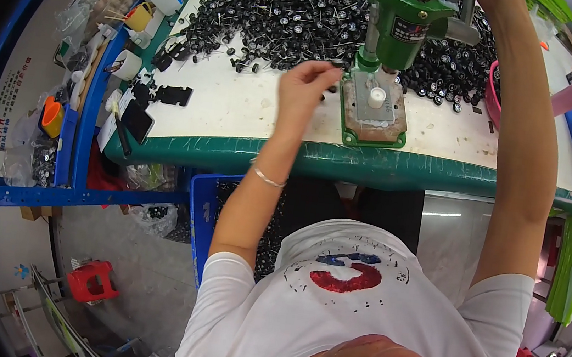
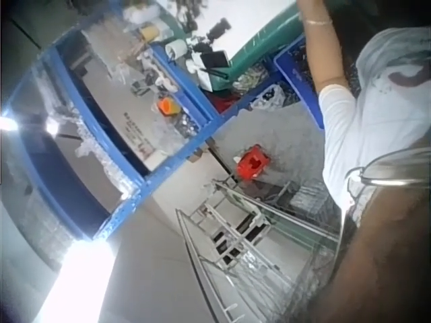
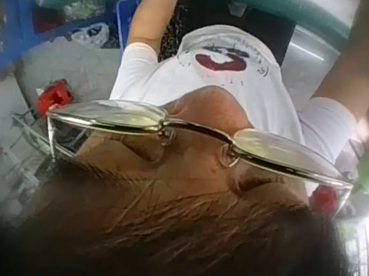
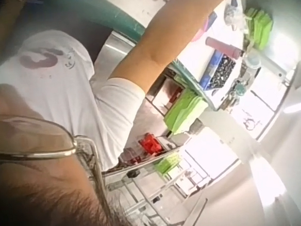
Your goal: The person assembles small black plastic components by hand, pressing them together with a manual press at a workbench.
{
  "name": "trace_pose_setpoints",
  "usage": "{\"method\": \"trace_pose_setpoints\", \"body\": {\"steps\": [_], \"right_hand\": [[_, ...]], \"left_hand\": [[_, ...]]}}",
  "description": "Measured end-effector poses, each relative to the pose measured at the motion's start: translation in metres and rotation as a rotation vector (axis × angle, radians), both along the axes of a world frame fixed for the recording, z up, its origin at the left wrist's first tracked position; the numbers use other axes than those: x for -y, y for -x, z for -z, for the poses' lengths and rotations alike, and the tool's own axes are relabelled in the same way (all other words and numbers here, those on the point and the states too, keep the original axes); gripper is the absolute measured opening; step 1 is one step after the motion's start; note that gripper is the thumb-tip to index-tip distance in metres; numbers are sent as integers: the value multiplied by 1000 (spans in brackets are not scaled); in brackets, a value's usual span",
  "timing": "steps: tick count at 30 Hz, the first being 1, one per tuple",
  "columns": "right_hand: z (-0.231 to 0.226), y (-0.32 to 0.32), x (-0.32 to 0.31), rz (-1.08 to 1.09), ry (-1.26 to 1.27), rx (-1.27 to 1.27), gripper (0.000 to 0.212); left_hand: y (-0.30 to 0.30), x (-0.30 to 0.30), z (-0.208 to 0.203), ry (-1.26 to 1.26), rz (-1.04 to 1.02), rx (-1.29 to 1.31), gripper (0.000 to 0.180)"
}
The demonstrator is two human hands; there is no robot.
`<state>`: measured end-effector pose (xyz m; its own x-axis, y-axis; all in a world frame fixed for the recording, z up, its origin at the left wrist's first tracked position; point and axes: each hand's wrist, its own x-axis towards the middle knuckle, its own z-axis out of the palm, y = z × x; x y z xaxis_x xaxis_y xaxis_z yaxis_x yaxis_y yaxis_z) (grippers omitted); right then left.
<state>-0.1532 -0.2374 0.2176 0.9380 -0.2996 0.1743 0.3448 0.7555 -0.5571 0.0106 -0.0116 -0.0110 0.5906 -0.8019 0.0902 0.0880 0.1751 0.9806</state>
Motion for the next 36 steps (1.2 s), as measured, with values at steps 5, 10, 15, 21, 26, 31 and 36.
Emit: {"method": "trace_pose_setpoints", "body": {"steps": [5, 10, 15, 21, 26, 31, 36], "right_hand": [[38, 22, -36, 1171, 802, -438, 33], [152, 80, -25, 1035, 1345, -851, 24], [231, 110, -53, 851, 1713, -1096, 21], [254, 107, -59, 929, 1778, -1171, 21], [237, 112, -61, 792, 1676, -1248, 19], [208, 78, -88, 881, 1471, -624, 21], [197, 34, -117, 705, 1458, -608, 23]], "left_hand": [[-59, -35, 17, -444, -87, 582, 22], [-75, -47, 12, -616, 9, 675, 24], [-85, -29, 11, -622, -166, 746, 27], [-100, -10, 38, -626, -276, 889, 28], [-96, -35, 26, -461, -248, 573, 16], [-74, -42, 5, -164, -202, 183, 16], [-22, -22, -8, -14, -5, 102, 18]]}}
